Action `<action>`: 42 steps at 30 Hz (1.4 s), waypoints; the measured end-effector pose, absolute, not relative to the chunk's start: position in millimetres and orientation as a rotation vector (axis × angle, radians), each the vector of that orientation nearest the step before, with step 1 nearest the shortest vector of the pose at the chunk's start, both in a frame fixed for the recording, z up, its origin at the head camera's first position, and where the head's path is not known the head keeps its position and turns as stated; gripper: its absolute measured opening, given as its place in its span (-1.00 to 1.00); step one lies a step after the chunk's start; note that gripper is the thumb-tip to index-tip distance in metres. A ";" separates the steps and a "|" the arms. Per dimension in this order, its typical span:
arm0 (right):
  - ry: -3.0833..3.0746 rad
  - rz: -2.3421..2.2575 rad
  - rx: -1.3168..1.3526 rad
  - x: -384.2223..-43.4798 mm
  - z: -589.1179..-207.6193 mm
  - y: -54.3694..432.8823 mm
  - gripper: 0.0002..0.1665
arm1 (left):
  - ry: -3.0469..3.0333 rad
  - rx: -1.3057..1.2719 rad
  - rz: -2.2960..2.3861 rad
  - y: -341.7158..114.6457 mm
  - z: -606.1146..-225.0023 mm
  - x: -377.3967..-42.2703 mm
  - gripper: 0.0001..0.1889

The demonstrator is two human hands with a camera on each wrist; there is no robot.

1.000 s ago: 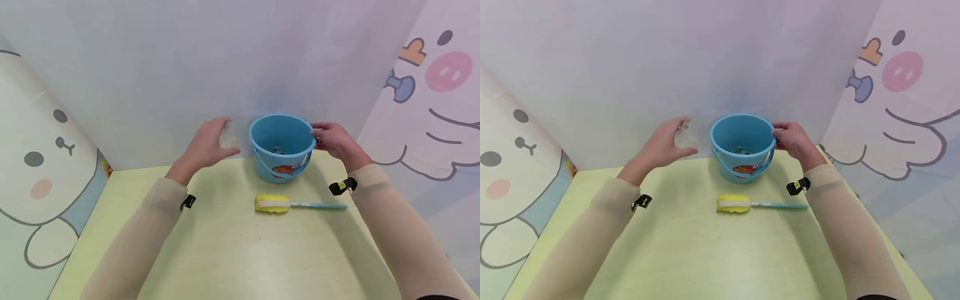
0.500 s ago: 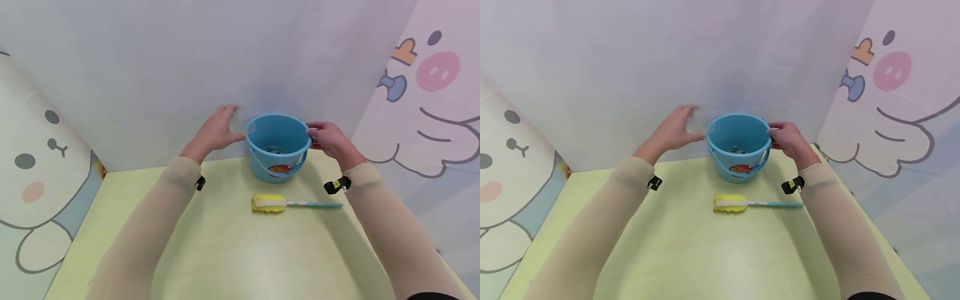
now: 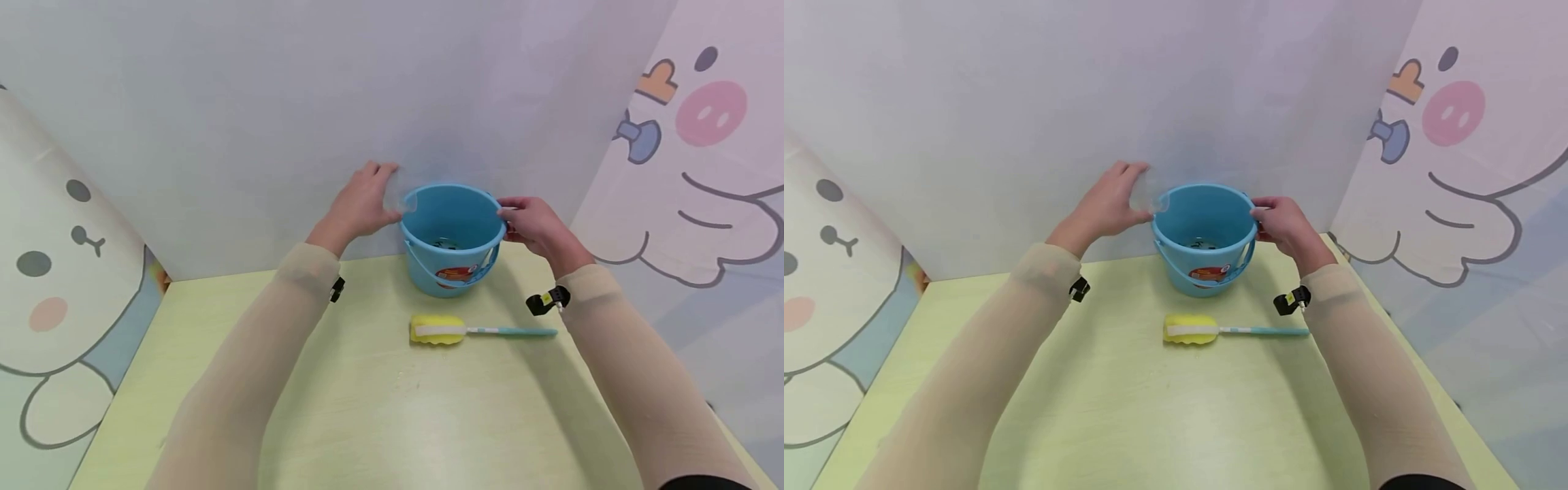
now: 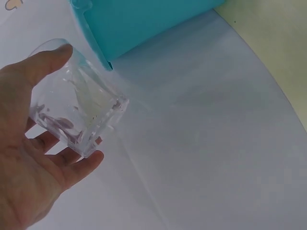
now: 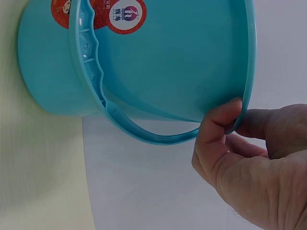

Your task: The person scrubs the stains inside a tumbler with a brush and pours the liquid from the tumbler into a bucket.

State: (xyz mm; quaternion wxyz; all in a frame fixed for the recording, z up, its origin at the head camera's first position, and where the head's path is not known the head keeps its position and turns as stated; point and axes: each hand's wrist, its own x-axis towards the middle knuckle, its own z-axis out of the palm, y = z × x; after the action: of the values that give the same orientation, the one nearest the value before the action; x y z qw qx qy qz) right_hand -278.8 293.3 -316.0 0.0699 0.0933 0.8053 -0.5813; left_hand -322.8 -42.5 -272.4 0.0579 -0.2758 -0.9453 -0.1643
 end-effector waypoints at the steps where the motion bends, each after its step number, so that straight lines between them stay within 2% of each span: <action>1: 2.426 -1.746 0.281 -278.6 -315.6 292.8 -0.35 | -2.863 -0.838 -0.487 -41.3 -272.1 -322.4 -0.06; 42: 2.435 -1.739 0.307 -273.1 -313.7 287.9 -0.38 | -2.820 -0.910 -0.276 -24.7 -271.1 -308.9 -0.05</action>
State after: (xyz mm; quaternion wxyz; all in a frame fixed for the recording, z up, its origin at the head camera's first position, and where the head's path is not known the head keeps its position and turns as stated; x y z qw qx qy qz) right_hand -273.1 287.9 -313.7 0.0667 0.1020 0.8076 -0.5769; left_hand -308.9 -24.7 -271.1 0.0827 -0.3047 -0.9443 -0.0926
